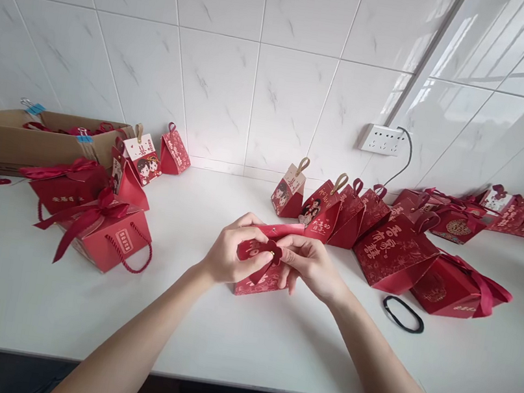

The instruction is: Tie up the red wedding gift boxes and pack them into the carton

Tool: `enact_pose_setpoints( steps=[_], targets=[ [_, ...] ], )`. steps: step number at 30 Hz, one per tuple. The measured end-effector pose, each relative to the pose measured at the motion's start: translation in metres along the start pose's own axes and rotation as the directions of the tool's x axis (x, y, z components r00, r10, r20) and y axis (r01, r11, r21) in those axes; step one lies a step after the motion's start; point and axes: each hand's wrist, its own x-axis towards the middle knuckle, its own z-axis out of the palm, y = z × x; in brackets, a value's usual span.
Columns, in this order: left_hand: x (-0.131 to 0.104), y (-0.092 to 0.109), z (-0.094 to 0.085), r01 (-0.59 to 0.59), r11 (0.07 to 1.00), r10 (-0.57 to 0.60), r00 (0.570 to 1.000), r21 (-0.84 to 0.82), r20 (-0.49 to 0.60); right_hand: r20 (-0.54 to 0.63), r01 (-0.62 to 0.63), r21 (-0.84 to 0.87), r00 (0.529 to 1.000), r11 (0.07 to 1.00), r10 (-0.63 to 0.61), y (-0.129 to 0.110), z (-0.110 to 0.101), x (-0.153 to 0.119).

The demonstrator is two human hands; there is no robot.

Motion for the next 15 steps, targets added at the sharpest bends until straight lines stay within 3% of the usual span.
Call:
enact_pose_setpoints(
  steps=[5,15],
  targets=[
    [0.001,0.001,0.002,0.054,0.999,-0.054,0.998,0.006,0.012,-0.056,0.122,-0.126,0.990,0.985,-0.129,0.001,0.004,-0.002],
    [0.004,0.001,0.000,0.069,0.998,-0.069,0.994,0.011,0.081,0.003,0.286,-0.429,0.949,0.857,-0.315,0.011,0.005,-0.008]
  ],
)
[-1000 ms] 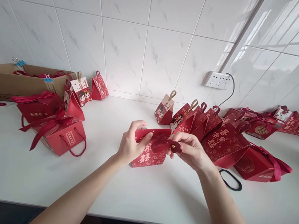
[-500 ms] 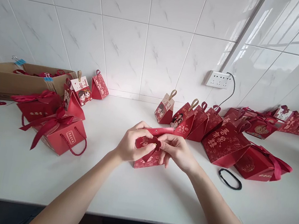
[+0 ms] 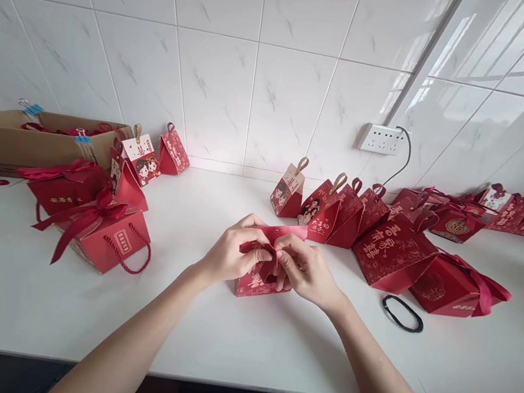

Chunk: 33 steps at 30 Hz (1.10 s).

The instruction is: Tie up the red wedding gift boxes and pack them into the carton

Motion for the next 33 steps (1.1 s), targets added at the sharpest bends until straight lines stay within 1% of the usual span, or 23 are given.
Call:
enact_pose_setpoints(
  steps=[2,4,8,11,14,17,21,23,28,31,33],
  targets=[
    [0.000,-0.001,0.000,0.010,1.000,-0.010,1.000,0.007,-0.006,-0.042,0.010,-0.016,0.999,1.000,-0.011,0.001,0.001,0.000],
    [0.000,-0.001,0.000,0.011,1.000,-0.011,1.000,0.004,-0.013,-0.078,-0.001,0.008,0.997,1.000,0.002,0.001,0.002,0.001],
    [-0.001,-0.001,0.001,0.007,1.000,-0.007,0.999,0.008,-0.031,-0.140,-0.062,0.127,0.987,0.990,0.080,0.000,0.005,0.003],
    [-0.002,0.000,0.002,0.017,0.999,-0.016,0.998,0.032,-0.055,-0.161,-0.089,0.161,0.980,0.983,0.115,-0.001,0.007,0.003],
    [-0.002,0.001,0.003,0.010,0.999,-0.006,0.997,0.049,-0.072,-0.145,-0.055,0.141,0.987,0.988,0.075,-0.002,0.007,0.001],
    [-0.002,0.002,0.002,0.003,0.998,0.002,0.997,0.063,-0.080,-0.131,-0.038,0.068,0.990,0.997,0.046,-0.001,0.007,0.001],
    [-0.001,0.001,0.002,0.019,0.999,-0.016,0.997,0.043,-0.075,-0.184,-0.030,-0.013,0.983,0.999,0.027,0.001,0.008,0.001],
    [-0.001,0.000,0.002,0.015,1.000,-0.014,0.997,0.014,-0.077,-0.228,0.007,-0.073,0.973,0.997,-0.023,0.001,0.010,0.001],
    [-0.003,-0.002,0.000,0.007,0.998,-0.011,0.998,-0.064,-0.062,-0.280,0.161,-0.258,0.931,0.953,-0.234,-0.001,0.013,0.000],
    [-0.004,-0.003,-0.002,0.013,0.996,-0.016,0.999,-0.093,-0.031,-0.326,0.182,-0.345,0.897,0.921,-0.299,0.000,0.012,-0.001],
    [-0.004,-0.003,-0.002,0.013,0.996,-0.016,0.999,-0.087,-0.031,-0.327,0.211,-0.421,0.872,0.882,-0.365,0.002,0.010,-0.001]
  ],
)
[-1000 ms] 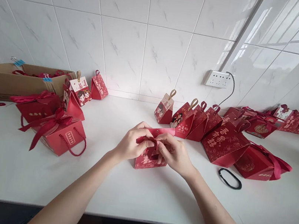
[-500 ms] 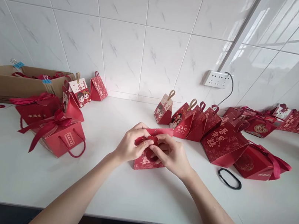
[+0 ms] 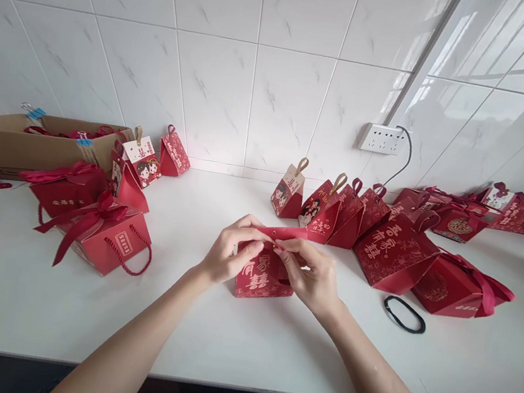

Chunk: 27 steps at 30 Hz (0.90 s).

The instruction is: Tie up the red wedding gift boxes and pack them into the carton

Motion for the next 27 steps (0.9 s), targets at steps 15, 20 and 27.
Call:
enact_pose_setpoints(
  steps=[15,20,27],
  targets=[
    [-0.001,0.001,0.018,0.130,0.992,-0.126,0.959,-0.002,-0.253,-0.035,0.159,-0.016,0.987,0.987,-0.159,-0.003,-0.006,0.009],
    [0.001,0.006,0.017,0.323,0.940,-0.340,0.918,-0.112,-0.205,-0.082,0.177,-0.033,0.980,0.984,-0.179,0.000,-0.002,0.009],
    [0.001,0.006,0.017,0.298,0.950,-0.312,0.926,-0.093,-0.215,-0.142,0.149,-0.076,0.977,0.986,-0.158,0.004,0.001,0.009]
  ],
)
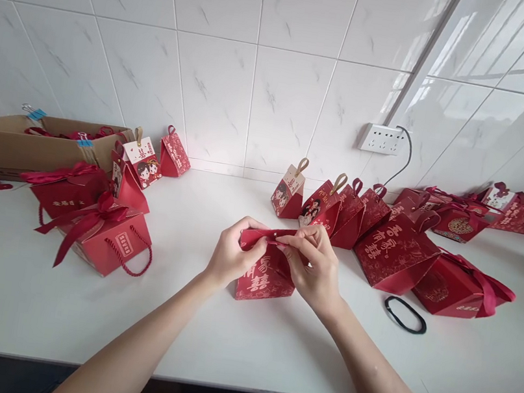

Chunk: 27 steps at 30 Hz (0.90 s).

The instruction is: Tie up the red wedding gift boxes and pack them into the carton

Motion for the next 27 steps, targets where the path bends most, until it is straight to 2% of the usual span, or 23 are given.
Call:
enact_pose_setpoints(
  steps=[7,15,19,24,27],
  targets=[
    [-0.002,0.001,-0.001,-0.043,0.998,0.043,0.999,0.046,-0.002,0.004,-0.046,-0.032,0.999,0.998,0.046,-0.003,0.001,0.003],
    [-0.004,-0.001,-0.004,-0.140,0.990,0.139,0.990,0.023,0.039,0.026,-0.076,-0.029,0.997,0.997,0.077,-0.009,-0.002,0.005],
    [-0.004,-0.001,-0.002,-0.184,0.982,0.183,0.983,0.030,0.022,0.021,-0.152,-0.002,0.988,0.988,0.152,-0.010,-0.003,0.005],
    [-0.003,0.001,-0.002,-0.154,0.987,0.154,0.988,0.032,0.023,0.002,-0.290,0.048,0.957,0.956,0.290,-0.011,-0.006,0.006],
    [-0.003,0.001,-0.002,-0.141,0.990,0.140,0.990,0.027,0.026,0.022,-0.290,0.030,0.957,0.957,0.289,-0.012,-0.007,0.008]
  ],
)
